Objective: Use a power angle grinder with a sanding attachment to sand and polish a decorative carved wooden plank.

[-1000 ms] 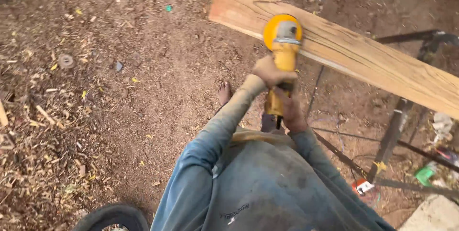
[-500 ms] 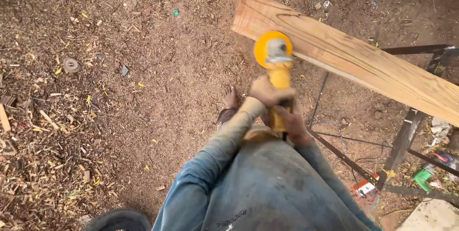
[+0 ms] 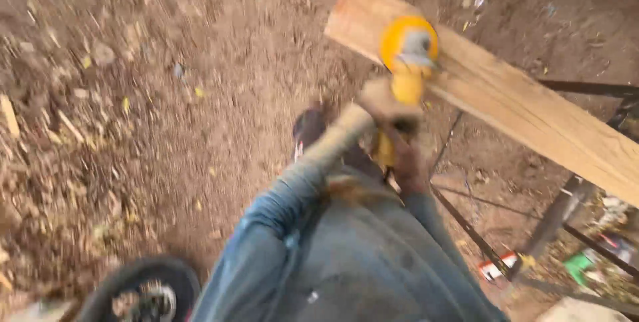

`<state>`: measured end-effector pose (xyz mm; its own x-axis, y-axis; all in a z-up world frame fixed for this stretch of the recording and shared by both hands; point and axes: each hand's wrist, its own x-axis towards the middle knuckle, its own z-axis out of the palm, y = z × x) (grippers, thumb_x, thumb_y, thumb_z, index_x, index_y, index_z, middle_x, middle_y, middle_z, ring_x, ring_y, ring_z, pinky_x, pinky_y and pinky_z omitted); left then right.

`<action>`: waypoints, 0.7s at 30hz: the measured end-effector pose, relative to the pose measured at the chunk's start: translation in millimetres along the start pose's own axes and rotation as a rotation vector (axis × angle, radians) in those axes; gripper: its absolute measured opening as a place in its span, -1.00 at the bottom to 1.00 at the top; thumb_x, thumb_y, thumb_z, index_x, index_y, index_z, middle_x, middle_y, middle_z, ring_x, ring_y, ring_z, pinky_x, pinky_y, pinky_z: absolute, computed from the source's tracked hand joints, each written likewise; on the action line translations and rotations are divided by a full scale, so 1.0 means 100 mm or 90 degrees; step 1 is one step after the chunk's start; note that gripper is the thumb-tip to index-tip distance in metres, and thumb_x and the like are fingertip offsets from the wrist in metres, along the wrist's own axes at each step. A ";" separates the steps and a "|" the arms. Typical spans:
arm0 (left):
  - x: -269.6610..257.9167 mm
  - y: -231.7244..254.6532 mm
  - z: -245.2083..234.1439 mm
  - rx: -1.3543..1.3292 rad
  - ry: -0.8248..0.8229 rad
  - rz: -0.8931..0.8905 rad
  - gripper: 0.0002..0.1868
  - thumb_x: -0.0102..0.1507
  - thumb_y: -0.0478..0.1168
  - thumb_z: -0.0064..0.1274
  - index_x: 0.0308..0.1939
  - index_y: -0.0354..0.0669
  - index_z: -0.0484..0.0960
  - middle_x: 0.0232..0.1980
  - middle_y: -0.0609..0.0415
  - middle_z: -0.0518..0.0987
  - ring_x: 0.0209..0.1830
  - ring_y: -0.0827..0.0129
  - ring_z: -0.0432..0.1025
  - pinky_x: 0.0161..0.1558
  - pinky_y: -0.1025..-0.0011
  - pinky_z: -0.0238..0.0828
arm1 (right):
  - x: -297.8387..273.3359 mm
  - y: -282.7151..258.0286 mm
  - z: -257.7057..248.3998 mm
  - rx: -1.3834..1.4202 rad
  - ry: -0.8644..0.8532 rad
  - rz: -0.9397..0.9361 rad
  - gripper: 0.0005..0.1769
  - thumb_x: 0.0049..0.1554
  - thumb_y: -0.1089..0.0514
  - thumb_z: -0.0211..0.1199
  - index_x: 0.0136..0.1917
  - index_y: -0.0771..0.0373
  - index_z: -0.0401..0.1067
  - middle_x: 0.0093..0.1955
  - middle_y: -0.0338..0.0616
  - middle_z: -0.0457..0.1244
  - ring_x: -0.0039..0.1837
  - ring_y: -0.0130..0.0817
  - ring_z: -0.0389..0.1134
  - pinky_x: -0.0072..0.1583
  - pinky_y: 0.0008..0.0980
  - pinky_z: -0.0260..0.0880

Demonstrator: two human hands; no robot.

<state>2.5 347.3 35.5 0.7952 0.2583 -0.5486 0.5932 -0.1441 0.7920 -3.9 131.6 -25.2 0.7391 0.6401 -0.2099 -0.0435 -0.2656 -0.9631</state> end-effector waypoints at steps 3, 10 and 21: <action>0.05 -0.42 -0.38 0.042 0.121 -0.072 -0.17 -0.18 0.41 0.43 -0.14 -0.19 0.73 -0.19 -0.07 0.71 -0.20 0.20 0.63 -0.10 0.24 0.58 | 0.44 -0.63 0.54 0.024 0.014 0.268 -0.58 0.13 0.01 0.35 0.15 0.30 0.43 -0.06 -0.13 0.38 -0.11 -0.26 0.43 -0.10 -0.22 0.50; -0.23 -0.62 -0.75 -0.354 0.100 0.066 -0.16 -0.04 0.19 0.45 0.14 -0.24 0.54 -0.01 -0.03 0.68 -0.02 0.34 0.60 0.07 0.35 0.53 | 0.42 -0.45 0.98 -0.021 -0.028 -0.150 -0.22 0.18 0.03 0.42 0.37 0.61 0.14 0.19 0.16 0.22 0.16 0.04 0.34 0.12 -0.04 0.30; 0.15 0.03 0.46 -0.021 -0.222 0.083 -0.09 -0.20 0.32 0.37 0.00 -0.30 0.64 -0.12 -0.22 0.71 -0.10 0.06 0.65 -0.03 0.21 0.58 | -0.44 -0.48 0.29 0.357 0.320 0.237 -0.48 0.26 0.23 0.09 0.48 0.18 0.17 0.29 -0.11 0.24 0.24 -0.23 0.35 0.20 -0.22 0.47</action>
<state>21.7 306.4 17.7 0.8619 -0.1017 -0.4969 0.4849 -0.1221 0.8660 -54.1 137.2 25.0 0.8159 0.1489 -0.5587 -0.5736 0.0860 -0.8146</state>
